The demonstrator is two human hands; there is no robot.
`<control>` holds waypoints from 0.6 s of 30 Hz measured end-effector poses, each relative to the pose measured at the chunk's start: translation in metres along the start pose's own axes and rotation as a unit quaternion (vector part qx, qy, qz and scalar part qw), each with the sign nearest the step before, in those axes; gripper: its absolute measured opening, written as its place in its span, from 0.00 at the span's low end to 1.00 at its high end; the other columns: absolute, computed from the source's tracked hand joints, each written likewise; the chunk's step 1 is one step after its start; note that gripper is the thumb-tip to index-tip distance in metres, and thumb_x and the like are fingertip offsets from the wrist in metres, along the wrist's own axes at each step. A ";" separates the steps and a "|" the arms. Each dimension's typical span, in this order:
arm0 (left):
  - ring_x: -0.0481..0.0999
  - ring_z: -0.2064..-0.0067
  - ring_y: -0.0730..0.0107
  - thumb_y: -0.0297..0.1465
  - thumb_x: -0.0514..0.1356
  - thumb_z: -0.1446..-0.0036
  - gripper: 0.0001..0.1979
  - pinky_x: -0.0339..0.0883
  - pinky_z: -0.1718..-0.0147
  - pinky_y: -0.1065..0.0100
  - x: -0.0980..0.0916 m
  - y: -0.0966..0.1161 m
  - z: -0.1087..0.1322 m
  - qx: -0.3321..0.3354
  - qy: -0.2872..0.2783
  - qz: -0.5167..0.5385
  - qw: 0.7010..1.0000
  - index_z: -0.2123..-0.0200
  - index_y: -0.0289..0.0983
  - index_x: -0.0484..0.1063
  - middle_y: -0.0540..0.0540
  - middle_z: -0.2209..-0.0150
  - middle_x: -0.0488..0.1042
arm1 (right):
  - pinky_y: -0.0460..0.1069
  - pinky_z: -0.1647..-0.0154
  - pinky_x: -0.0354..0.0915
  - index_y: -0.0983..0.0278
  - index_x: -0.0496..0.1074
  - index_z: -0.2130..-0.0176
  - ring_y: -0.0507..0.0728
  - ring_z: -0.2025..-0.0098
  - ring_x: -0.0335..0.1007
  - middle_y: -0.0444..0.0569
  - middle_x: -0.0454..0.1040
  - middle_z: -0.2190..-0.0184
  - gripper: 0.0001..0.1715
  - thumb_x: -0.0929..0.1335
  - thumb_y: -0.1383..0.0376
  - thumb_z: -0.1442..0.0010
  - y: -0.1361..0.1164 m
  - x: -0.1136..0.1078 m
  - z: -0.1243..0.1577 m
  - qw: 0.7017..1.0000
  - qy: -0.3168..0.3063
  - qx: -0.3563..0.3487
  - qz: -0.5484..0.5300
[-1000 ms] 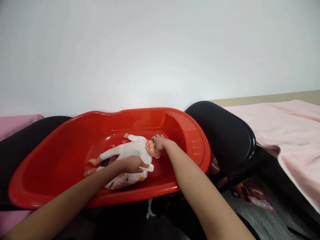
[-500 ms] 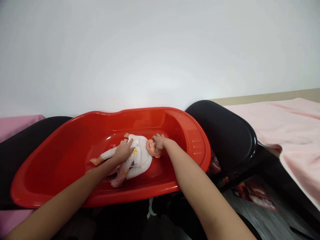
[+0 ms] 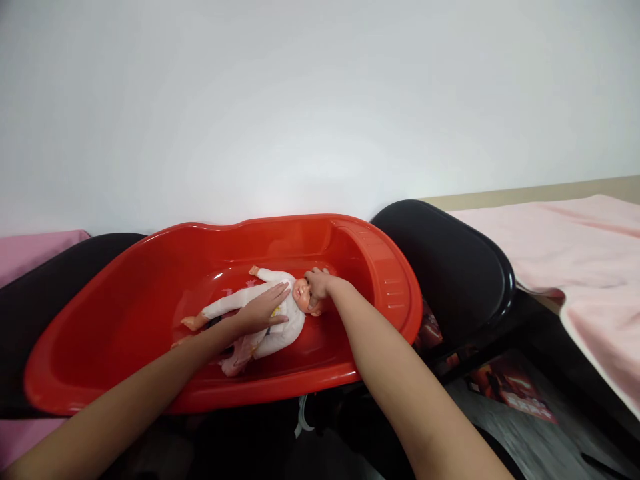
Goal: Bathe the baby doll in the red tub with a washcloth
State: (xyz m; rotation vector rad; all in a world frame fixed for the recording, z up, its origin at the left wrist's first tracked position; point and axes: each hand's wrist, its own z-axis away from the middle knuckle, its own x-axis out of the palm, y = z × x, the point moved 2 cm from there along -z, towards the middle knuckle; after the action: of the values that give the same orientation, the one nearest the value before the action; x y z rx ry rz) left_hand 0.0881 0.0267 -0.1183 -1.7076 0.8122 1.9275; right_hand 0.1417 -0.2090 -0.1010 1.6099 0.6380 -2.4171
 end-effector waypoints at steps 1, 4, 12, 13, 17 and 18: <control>0.54 0.20 0.50 0.47 0.60 0.34 0.43 0.52 0.25 0.61 -0.002 0.004 0.000 0.020 -0.011 0.001 1.000 0.22 0.34 0.60 0.37 0.21 0.56 | 0.60 0.30 0.61 0.57 0.73 0.49 0.72 0.34 0.65 0.54 0.70 0.42 0.49 0.86 0.47 0.66 0.000 -0.001 0.001 1.000 0.002 0.002 -0.001; 0.55 0.21 0.47 0.44 0.63 0.35 0.44 0.52 0.25 0.60 -0.005 0.014 -0.002 0.060 -0.025 0.007 0.998 0.22 0.29 0.59 0.32 0.22 0.55 | 0.58 0.31 0.62 0.58 0.72 0.48 0.72 0.34 0.64 0.55 0.69 0.41 0.51 0.86 0.49 0.68 -0.002 -0.003 0.005 1.000 0.001 0.014 -0.004; 0.57 0.21 0.45 0.45 0.57 0.34 0.39 0.47 0.23 0.53 0.013 0.003 -0.003 0.039 0.028 0.017 0.999 0.23 0.36 0.63 0.37 0.22 0.58 | 0.60 0.31 0.62 0.57 0.73 0.47 0.73 0.34 0.65 0.54 0.70 0.41 0.54 0.86 0.49 0.71 -0.002 -0.001 0.004 1.000 0.006 0.017 -0.009; 0.56 0.21 0.43 0.46 0.55 0.32 0.39 0.45 0.23 0.51 0.016 0.000 -0.004 0.026 0.037 0.010 0.999 0.24 0.36 0.64 0.36 0.22 0.58 | 0.61 0.31 0.62 0.57 0.73 0.47 0.74 0.34 0.65 0.53 0.70 0.41 0.53 0.86 0.50 0.71 -0.003 0.000 0.003 1.000 0.008 0.017 -0.011; 0.53 0.21 0.42 0.46 0.48 0.30 0.39 0.42 0.23 0.47 0.024 -0.018 -0.007 -0.031 0.055 -0.014 0.998 0.23 0.31 0.63 0.33 0.22 0.57 | 0.62 0.30 0.61 0.56 0.74 0.46 0.74 0.34 0.65 0.54 0.71 0.42 0.49 0.85 0.49 0.65 -0.005 -0.002 0.004 1.000 0.011 0.019 -0.006; 0.52 0.21 0.42 0.46 0.48 0.30 0.39 0.42 0.23 0.48 0.025 -0.022 -0.008 -0.045 0.058 -0.014 0.997 0.23 0.31 0.62 0.33 0.22 0.57 | 0.62 0.30 0.61 0.56 0.74 0.46 0.74 0.34 0.65 0.54 0.71 0.42 0.49 0.85 0.48 0.63 -0.006 -0.003 0.004 1.000 0.011 0.024 -0.004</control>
State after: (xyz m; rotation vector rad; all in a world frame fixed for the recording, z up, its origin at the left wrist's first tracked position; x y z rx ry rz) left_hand 0.1049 0.0362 -0.1470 -1.8887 0.7475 1.8872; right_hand 0.1369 -0.2057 -0.0957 1.6563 0.5954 -2.4415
